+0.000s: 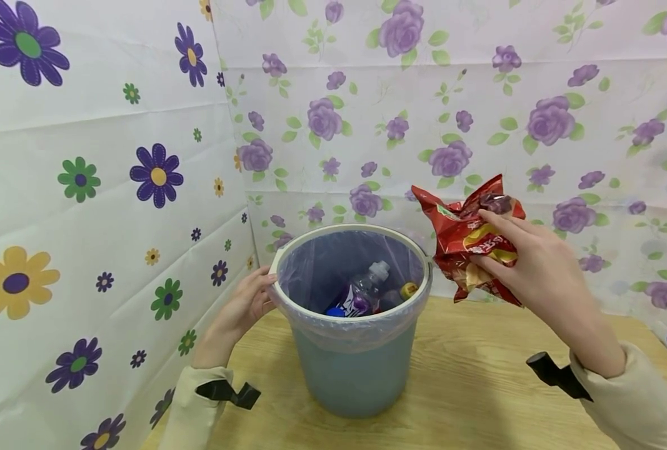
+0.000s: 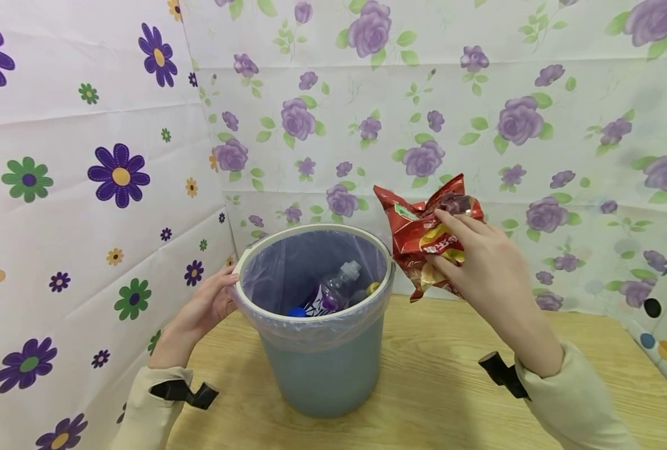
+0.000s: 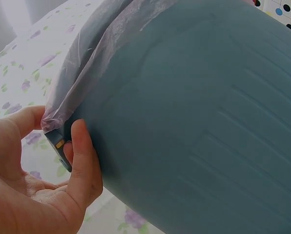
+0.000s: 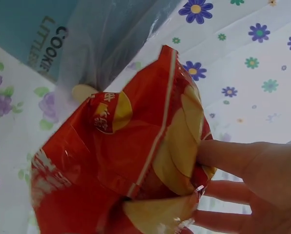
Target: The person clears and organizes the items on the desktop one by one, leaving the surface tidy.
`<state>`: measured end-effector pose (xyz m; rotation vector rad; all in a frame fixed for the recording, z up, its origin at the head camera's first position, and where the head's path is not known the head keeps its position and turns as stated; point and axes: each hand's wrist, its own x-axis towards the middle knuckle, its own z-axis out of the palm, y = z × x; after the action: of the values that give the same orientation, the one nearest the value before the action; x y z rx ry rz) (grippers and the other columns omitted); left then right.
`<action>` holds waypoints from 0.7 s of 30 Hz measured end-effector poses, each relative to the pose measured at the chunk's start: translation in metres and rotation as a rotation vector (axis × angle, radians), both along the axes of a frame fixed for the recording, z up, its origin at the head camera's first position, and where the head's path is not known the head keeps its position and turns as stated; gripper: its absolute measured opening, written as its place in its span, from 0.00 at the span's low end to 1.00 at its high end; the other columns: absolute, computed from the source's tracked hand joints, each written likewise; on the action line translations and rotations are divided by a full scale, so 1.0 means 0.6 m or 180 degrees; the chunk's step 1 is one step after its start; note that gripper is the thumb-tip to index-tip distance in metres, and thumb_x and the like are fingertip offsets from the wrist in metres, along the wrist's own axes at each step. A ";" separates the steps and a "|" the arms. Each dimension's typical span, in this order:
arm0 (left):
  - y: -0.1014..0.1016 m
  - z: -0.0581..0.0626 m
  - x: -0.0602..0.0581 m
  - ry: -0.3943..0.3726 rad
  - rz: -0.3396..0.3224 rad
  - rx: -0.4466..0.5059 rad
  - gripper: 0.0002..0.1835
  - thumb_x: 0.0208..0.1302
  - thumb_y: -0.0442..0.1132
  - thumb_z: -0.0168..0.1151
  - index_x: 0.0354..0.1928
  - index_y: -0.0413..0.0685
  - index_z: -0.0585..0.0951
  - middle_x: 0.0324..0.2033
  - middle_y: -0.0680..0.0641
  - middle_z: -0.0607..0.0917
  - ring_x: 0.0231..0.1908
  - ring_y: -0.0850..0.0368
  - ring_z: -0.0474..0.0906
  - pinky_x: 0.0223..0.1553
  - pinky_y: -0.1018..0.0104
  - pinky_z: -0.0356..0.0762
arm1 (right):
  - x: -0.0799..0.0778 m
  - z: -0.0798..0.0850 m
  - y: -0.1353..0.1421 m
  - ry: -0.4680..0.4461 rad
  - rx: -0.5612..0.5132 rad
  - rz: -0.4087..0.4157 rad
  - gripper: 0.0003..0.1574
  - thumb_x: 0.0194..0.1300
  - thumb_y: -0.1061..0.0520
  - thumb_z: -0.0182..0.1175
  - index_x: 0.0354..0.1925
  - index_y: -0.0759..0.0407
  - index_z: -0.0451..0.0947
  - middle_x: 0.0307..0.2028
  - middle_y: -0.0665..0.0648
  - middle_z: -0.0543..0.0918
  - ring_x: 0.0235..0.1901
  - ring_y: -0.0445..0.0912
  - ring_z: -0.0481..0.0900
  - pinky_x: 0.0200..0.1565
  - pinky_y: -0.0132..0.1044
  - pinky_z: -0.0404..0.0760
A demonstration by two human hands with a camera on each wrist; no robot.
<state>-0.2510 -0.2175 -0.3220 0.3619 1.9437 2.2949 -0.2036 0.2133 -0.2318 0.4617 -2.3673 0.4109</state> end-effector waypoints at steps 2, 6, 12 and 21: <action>0.000 0.000 0.000 0.0007 -0.0009 0.0015 0.24 0.71 0.38 0.46 0.66 0.36 0.62 0.39 0.56 0.80 0.38 0.66 0.78 0.42 0.75 0.81 | 0.000 0.004 -0.008 0.0037 -0.0040 0.0048 0.43 0.54 0.56 0.72 0.67 0.52 0.69 0.60 0.70 0.75 0.53 0.68 0.73 0.43 0.62 0.74; 0.000 0.000 0.000 0.0005 -0.0026 0.0049 0.23 0.71 0.37 0.45 0.65 0.36 0.63 0.39 0.56 0.80 0.37 0.67 0.78 0.41 0.75 0.81 | -0.003 0.009 -0.026 0.0209 -0.0054 0.0173 0.38 0.53 0.60 0.72 0.62 0.54 0.74 0.59 0.67 0.76 0.56 0.67 0.72 0.48 0.62 0.75; -0.001 -0.002 0.001 -0.0014 -0.0019 0.0011 0.25 0.72 0.38 0.45 0.67 0.36 0.61 0.40 0.56 0.80 0.38 0.67 0.79 0.43 0.75 0.81 | -0.010 0.014 -0.054 0.0536 -0.0032 0.0567 0.33 0.50 0.65 0.72 0.57 0.58 0.78 0.56 0.66 0.78 0.56 0.64 0.72 0.53 0.60 0.75; -0.001 -0.003 -0.001 0.0045 -0.0042 0.0002 0.24 0.70 0.39 0.47 0.64 0.36 0.63 0.37 0.56 0.80 0.37 0.66 0.79 0.43 0.75 0.80 | -0.009 0.021 -0.089 0.0798 0.0175 0.1069 0.28 0.51 0.67 0.71 0.52 0.55 0.81 0.57 0.66 0.76 0.58 0.62 0.71 0.54 0.60 0.75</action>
<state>-0.2518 -0.2182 -0.3239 0.3908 1.9411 2.2913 -0.2091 0.1597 -0.2191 0.8896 -2.0648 0.4126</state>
